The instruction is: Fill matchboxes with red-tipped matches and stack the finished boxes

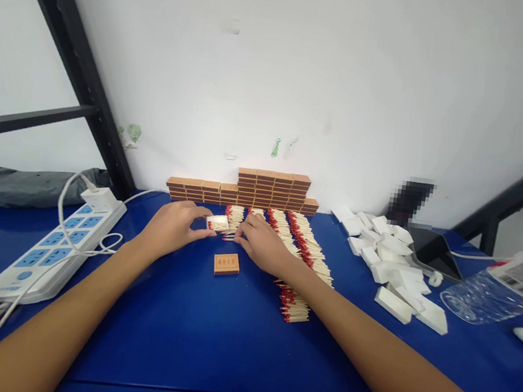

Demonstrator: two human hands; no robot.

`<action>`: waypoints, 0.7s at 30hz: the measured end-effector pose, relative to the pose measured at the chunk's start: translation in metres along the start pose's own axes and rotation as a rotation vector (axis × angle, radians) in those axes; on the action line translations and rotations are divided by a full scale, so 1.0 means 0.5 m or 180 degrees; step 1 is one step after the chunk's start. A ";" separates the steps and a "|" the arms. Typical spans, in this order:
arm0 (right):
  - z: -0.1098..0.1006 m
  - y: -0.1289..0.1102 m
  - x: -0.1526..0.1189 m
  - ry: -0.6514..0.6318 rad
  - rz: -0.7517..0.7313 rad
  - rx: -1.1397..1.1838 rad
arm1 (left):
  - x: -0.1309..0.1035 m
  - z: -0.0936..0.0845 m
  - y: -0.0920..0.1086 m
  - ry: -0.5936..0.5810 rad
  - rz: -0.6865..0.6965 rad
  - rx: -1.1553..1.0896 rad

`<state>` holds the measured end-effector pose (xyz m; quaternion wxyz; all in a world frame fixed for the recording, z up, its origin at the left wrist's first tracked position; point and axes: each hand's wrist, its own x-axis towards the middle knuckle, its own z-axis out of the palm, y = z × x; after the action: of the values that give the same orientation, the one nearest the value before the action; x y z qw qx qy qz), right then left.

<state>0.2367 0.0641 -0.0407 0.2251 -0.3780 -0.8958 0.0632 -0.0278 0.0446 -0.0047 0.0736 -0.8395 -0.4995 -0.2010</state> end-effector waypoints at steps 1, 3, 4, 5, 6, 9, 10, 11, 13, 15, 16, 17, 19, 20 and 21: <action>-0.003 0.000 -0.002 -0.0025 -0.0015 0.0004 | 0.000 0.000 0.001 -0.0024 -0.0008 0.0019; -0.011 0.001 -0.007 -0.0045 -0.0033 0.0008 | 0.000 -0.002 0.003 -0.0078 -0.0025 0.0048; -0.016 0.002 -0.009 -0.0027 -0.0033 0.0009 | 0.000 -0.002 0.005 -0.0102 -0.0030 0.0052; -0.022 0.003 -0.011 0.0004 -0.0035 0.0006 | 0.000 -0.002 0.007 -0.0125 -0.0031 0.0050; -0.027 0.004 -0.013 0.0055 -0.0036 0.0000 | -0.001 -0.001 0.009 -0.0144 -0.0026 0.0044; -0.042 0.002 -0.016 0.0271 -0.0052 -0.0022 | -0.003 0.005 0.017 -0.0135 0.0057 0.0008; -0.046 -0.001 -0.017 0.0344 -0.0051 -0.0026 | -0.004 0.009 0.020 -0.0108 0.0116 -0.0021; -0.047 -0.005 -0.018 0.0406 -0.0045 -0.0034 | -0.005 0.012 0.023 -0.0071 0.0181 -0.0056; -0.046 -0.014 -0.019 0.0477 -0.0040 -0.0070 | -0.008 0.021 0.030 0.0010 0.0310 -0.0134; -0.039 -0.024 -0.020 0.0500 -0.0069 -0.0114 | -0.010 0.028 0.035 0.0068 0.0414 -0.0211; -0.035 -0.029 -0.021 0.0508 -0.0084 -0.0129 | -0.011 0.030 0.038 0.0089 0.0456 -0.0253; -0.031 -0.032 -0.021 0.0522 -0.0091 -0.0135 | -0.011 0.032 0.040 0.0101 0.0495 -0.0303; -0.025 -0.035 -0.021 0.0569 -0.0084 -0.0121 | -0.012 0.033 0.042 0.0105 0.0544 -0.0408; -0.022 -0.035 -0.021 0.0589 -0.0082 -0.0104 | -0.012 0.033 0.043 0.0106 0.0549 -0.0446; -0.021 -0.034 -0.021 0.0609 -0.0087 -0.0077 | -0.011 0.032 0.043 0.0106 0.0544 -0.0468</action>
<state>0.2368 0.0443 -0.0302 0.3058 -0.3727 -0.8760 0.0129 -0.0074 0.0348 -0.0197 0.0370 -0.8787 -0.4087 -0.2440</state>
